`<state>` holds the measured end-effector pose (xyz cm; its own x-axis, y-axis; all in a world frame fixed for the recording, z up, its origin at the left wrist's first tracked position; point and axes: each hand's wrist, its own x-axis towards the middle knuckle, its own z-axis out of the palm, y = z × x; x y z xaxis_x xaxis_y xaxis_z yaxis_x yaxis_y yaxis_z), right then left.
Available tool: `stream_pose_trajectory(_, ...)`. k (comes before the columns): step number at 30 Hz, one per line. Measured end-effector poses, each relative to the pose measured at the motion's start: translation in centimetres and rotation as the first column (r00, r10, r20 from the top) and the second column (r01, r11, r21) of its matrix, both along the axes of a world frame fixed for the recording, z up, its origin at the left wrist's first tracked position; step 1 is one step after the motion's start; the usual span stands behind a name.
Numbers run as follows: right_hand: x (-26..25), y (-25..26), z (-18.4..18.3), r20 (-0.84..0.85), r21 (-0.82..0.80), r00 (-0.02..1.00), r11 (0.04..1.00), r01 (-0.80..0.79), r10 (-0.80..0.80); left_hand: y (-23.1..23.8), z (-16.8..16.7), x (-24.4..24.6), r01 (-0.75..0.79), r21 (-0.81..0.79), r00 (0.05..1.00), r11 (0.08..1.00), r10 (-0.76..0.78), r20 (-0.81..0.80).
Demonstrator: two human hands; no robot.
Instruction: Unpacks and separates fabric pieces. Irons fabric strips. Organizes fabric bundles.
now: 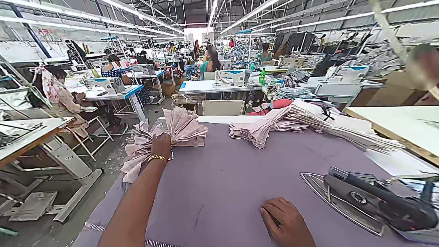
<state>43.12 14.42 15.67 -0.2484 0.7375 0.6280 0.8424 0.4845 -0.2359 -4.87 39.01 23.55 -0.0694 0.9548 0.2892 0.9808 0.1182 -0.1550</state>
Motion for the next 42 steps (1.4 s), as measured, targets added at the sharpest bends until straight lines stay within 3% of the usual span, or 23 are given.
stream_pose_trajectory(5, 0.1, -0.1, -0.4, 0.014, 0.028, 1.000, 1.000, -0.003, 0.002, -4.4, 4.4, -0.8, -0.008, 0.093, 0.997, 0.996, 0.001, 0.078)
stream_pose_trajectory(10, 0.0, -0.1, -0.4, 0.017, 0.039, 1.000, 0.999, -0.011, 0.011, -9.5, 11.6, -0.5, 0.061, 0.199, 0.990, 0.978, -0.086, 0.114)
stream_pose_trajectory(13, 0.0, -0.1, -0.4, 0.012, 0.043, 1.000, 0.999, -0.014, 0.013, -11.7, 15.5, -0.2, 0.072, 0.144, 0.958, 0.987, -0.109, 0.266)
stream_pose_trajectory(15, 0.0, -0.1, -0.5, 0.007, 0.040, 1.000, 0.999, -0.010, 0.010, -12.6, 17.2, 0.2, 0.107, 0.073, 0.887, 0.992, -0.129, 0.443)
stream_pose_trajectory(17, -0.1, 0.0, -0.5, -0.002, 0.043, 1.000, 0.999, -0.009, 0.009, -13.9, 18.0, 1.6, 0.200, 0.055, 0.695, 0.978, -0.181, 0.696)
stream_pose_trajectory(19, -0.1, -0.1, -0.5, -0.011, 0.037, 1.000, 0.999, -0.002, 0.002, -15.1, 17.3, 3.6, 0.323, 0.030, 0.372, 0.946, -0.156, 0.915)
stream_pose_trajectory(20, 0.0, 0.0, -0.6, -0.019, 0.037, 1.000, 0.999, -0.001, 0.002, -15.5, 16.4, 4.5, 0.363, -0.009, 0.276, 0.932, -0.099, 0.956)
stream_pose_trajectory(24, 0.2, 0.1, -0.7, -0.029, 0.044, 1.000, 0.999, -0.007, 0.009, -17.4, 9.9, 7.9, 0.445, -0.120, 0.193, 0.888, 0.035, 0.981)
stream_pose_trajectory(30, 0.1, -0.2, 0.1, -0.048, -0.009, 0.999, 1.000, -0.014, 0.014, -22.4, 5.5, 11.5, 0.452, 0.036, -0.160, 0.891, 0.041, 0.986)
stream_pose_trajectory(33, 0.1, -0.2, 0.5, -0.100, -0.078, 0.995, 0.996, -0.035, 0.027, -24.1, 4.9, 11.9, 0.418, 0.072, -0.256, 0.906, 0.042, 0.966)
stream_pose_trajectory(36, -1.0, -0.4, 1.4, -0.328, -0.120, 0.944, 0.989, -0.085, 0.041, -25.4, 4.7, 12.1, 0.424, 0.094, -0.312, 0.901, 0.048, 0.949)
stream_pose_trajectory(40, -5.8, -2.4, 4.5, -0.693, -0.094, 0.672, 0.890, -0.445, 0.263, -26.2, 3.9, 12.7, 0.445, 0.137, -0.321, 0.885, 0.015, 0.947)
stream_pose_trajectory(42, -8.3, -2.8, 5.6, -0.812, -0.092, 0.510, 0.801, -0.592, 0.284, -26.5, 3.7, 13.3, 0.439, 0.164, -0.314, 0.883, -0.020, 0.949)
